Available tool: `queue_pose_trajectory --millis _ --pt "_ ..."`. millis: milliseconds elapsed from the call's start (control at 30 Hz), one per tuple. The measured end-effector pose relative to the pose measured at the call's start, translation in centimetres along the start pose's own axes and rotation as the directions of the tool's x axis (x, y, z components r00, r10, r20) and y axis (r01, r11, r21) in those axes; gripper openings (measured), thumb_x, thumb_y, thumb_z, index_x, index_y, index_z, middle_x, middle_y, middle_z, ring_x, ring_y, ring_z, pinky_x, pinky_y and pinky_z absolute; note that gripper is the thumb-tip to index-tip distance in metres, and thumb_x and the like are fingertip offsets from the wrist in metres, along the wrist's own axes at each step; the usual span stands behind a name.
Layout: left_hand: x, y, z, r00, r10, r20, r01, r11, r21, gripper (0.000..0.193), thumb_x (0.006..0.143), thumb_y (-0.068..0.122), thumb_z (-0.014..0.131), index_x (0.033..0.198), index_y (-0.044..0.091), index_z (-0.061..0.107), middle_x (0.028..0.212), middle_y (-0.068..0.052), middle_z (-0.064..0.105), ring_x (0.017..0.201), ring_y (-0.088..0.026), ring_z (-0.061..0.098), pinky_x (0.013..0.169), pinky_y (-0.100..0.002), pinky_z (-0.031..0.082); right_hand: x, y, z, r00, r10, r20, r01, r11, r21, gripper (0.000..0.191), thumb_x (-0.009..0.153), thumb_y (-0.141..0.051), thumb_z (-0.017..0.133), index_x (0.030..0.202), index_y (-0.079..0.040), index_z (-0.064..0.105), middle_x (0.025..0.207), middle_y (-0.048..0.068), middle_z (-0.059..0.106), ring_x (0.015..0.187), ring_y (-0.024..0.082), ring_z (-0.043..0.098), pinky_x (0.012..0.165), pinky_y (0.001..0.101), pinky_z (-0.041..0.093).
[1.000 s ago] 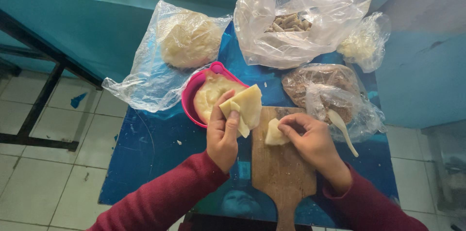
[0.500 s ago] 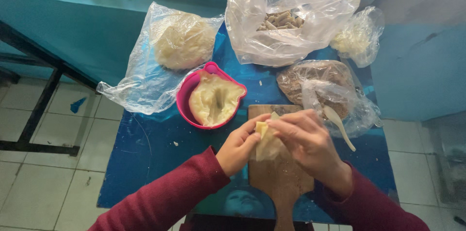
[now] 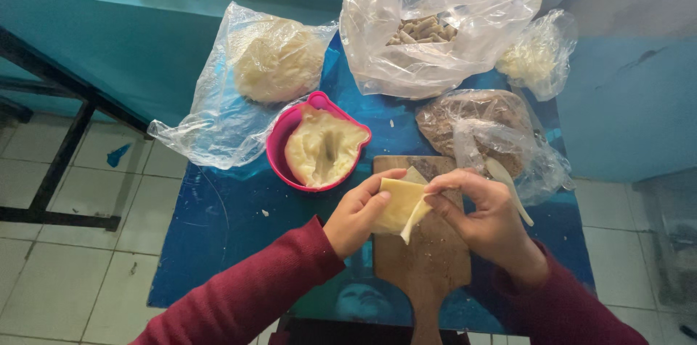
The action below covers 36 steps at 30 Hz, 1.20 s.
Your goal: The person wraps filled pastries at a blue table. They take square dough wrappers, spoon filling from a plastic bag onto a wrapper, fold it into a triangle, press the edges closed, and stack the folded pieces on a wooden board, repeating the cycle.
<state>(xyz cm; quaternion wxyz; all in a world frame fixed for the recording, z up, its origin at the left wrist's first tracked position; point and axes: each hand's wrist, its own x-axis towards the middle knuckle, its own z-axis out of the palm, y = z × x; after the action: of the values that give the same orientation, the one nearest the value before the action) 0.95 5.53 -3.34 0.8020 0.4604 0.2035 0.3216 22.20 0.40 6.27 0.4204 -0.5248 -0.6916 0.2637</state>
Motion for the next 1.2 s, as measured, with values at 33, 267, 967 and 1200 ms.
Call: queue_pose_trajectory --millis 33,267,967,1200 --pt "0.0 0.0 0.0 1.000 -0.009 0.028 0.010 1.000 -0.007 0.048 0.107 0.018 0.046 0.153 0.003 0.044 0.130 -0.008 0.064 0.113 -0.012 0.063 0.098 -0.029 0.052 0.0 0.0 0.1 1.000 -0.025 -0.006 0.025 1.000 -0.013 0.018 0.084 -0.004 0.080 0.100 -0.008 0.074 0.096 0.006 0.076 0.089 0.018 0.074 0.080 0.0302 0.056" --pt "-0.1 -0.7 0.6 0.991 -0.052 0.127 0.065 0.993 -0.101 0.045 0.109 0.019 0.049 0.151 0.002 0.049 0.129 -0.002 0.064 0.114 -0.008 0.061 0.100 -0.028 0.051 0.0 -0.6 1.2 0.982 -0.154 -0.111 0.118 0.953 -0.278 0.024 0.081 -0.010 0.082 0.103 -0.007 0.071 0.098 0.007 0.071 0.092 0.024 0.068 0.080 0.0343 0.054" --pt "0.3 -2.0 -0.1 0.998 -0.036 0.042 0.041 0.992 -0.116 0.058 0.111 0.021 0.044 0.165 0.004 0.031 0.136 -0.002 0.059 0.113 -0.006 0.054 0.096 -0.022 0.046 -0.9 -1.6 2.2 0.909 -0.398 0.124 0.396 0.731 -0.556 0.021 0.079 -0.017 0.081 0.098 -0.013 0.076 0.099 -0.002 0.072 0.094 0.022 0.062 0.082 0.0392 0.042" --pt "0.2 -1.4 0.2 0.996 -0.007 0.092 0.017 0.994 -0.109 0.066 0.106 0.012 0.051 0.164 0.004 0.020 0.145 -0.008 0.055 0.126 -0.011 0.056 0.105 -0.028 0.048 -0.4 -0.6 2.0 0.984 -0.176 0.007 0.171 0.950 -0.261 0.015 0.081 -0.012 0.080 0.096 -0.009 0.076 0.095 0.003 0.076 0.090 0.022 0.065 0.084 0.0351 0.050"
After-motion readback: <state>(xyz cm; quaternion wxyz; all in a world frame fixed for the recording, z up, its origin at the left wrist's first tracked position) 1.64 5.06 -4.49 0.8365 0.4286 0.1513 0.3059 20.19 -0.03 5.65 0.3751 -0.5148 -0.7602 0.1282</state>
